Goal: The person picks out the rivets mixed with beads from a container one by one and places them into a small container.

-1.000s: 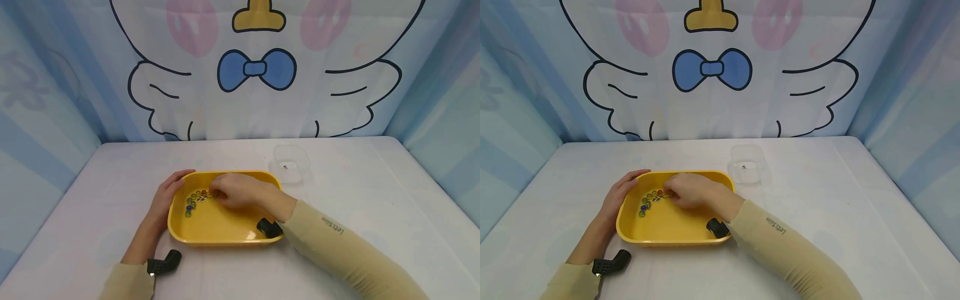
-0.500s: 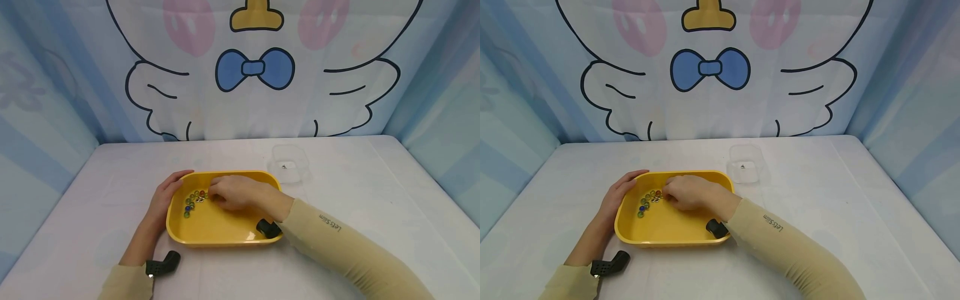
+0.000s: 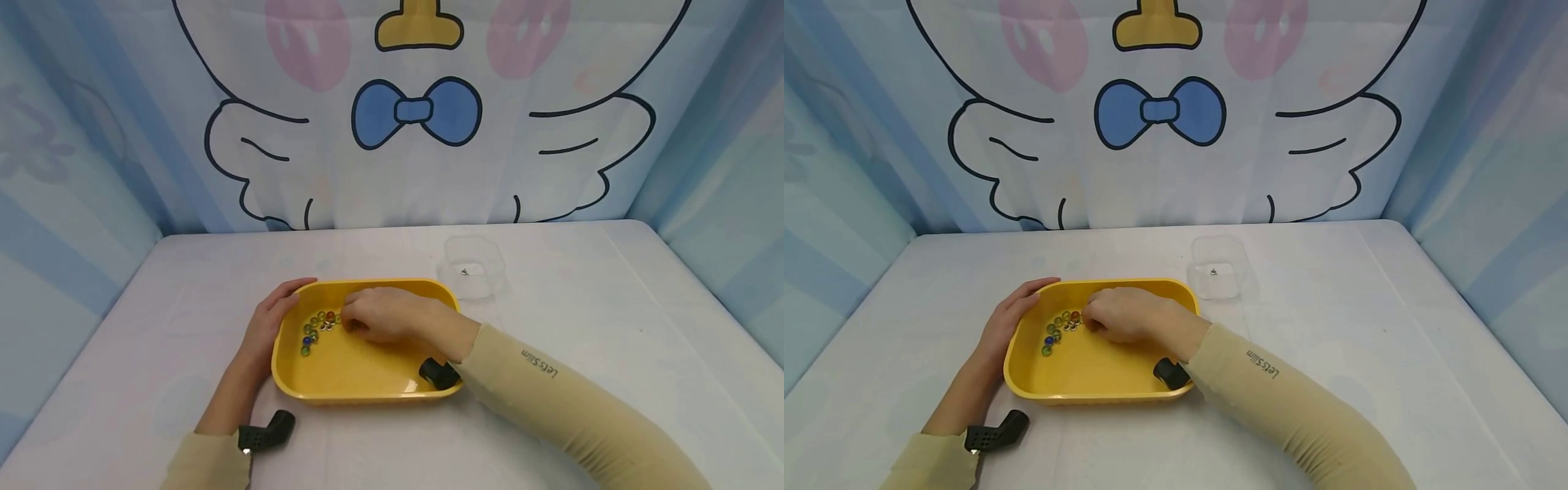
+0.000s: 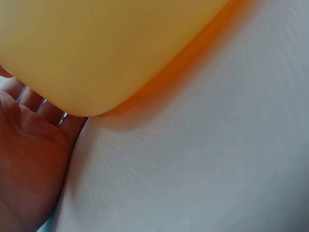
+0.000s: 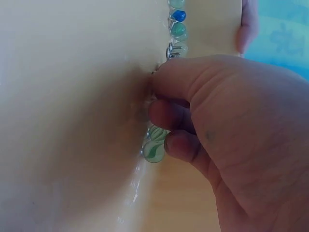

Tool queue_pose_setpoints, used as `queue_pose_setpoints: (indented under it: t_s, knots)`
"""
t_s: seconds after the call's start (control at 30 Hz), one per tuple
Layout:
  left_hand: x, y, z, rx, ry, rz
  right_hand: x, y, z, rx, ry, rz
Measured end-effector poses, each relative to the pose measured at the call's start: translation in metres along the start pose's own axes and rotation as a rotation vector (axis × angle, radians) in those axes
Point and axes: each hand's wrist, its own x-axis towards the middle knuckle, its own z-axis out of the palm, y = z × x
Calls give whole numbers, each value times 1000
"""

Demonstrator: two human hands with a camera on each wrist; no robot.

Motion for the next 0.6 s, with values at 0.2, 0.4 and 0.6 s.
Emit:
queue_pose_setpoints:
  t_s: [0.2,0.4,0.6]
  knots:
    - [0,1,1,-10,-4,-6,-1,-1,-1,10,-11,1]
    - [-1,1,1,-20,-6,-11,0,-1,-2,-1,-33,7]
    - [-1,1,0,-12,-8,-4,0,-2,-3,-28,-45,6]
